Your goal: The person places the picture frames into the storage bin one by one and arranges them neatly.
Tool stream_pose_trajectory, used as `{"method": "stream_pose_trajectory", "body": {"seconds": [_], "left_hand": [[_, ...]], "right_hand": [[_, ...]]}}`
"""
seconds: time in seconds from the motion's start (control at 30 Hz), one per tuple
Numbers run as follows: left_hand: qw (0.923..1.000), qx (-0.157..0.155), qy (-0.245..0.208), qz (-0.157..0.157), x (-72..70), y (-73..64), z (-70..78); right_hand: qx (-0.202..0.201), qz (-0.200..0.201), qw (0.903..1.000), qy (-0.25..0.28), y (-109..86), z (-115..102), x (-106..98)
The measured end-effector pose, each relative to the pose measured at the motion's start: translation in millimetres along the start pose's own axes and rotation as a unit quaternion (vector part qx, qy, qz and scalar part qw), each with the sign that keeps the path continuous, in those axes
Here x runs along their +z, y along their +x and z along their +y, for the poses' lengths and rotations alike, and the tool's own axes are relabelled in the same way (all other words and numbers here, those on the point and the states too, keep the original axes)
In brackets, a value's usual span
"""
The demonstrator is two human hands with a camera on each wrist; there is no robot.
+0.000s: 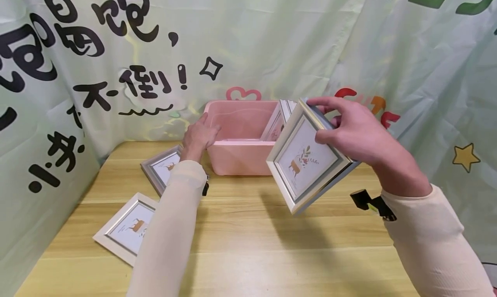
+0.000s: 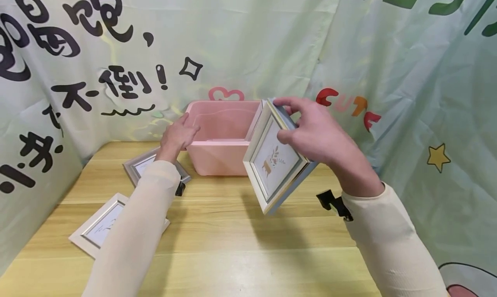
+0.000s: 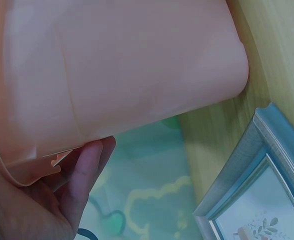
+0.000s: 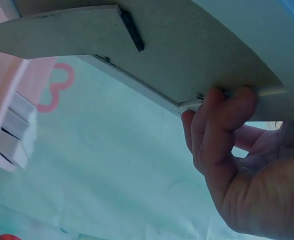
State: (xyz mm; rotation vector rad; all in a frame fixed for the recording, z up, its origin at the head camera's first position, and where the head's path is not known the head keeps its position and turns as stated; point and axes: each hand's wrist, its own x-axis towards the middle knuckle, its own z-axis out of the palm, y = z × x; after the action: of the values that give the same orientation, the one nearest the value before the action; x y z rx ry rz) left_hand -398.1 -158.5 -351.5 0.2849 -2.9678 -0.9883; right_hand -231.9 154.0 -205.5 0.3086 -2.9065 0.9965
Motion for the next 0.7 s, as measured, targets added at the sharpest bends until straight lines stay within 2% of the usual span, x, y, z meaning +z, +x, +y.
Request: {"method": "stream_pose_trajectory", "body": {"seconds": [0.17, 0.4, 0.7], "left_hand": [[0.9997, 0.013, 0.020, 0.003, 0.3, 2.0, -0.7], [0.9992, 0.024, 0.031, -0.003, -0.5, 2.0, -1.9], [0.9990, 0.029, 0.032, -0.008, -1.6, 0.5, -1.7]], "right_hand": [[-0.013, 0.024, 0.9995, -0.015, 5.3, -9, -12], [-0.015, 0.030, 0.9994, -0.010, 19.1, -17, -23], [0.020, 0.048, 0.9986, 0.004, 40.6, -23, -28]]}}
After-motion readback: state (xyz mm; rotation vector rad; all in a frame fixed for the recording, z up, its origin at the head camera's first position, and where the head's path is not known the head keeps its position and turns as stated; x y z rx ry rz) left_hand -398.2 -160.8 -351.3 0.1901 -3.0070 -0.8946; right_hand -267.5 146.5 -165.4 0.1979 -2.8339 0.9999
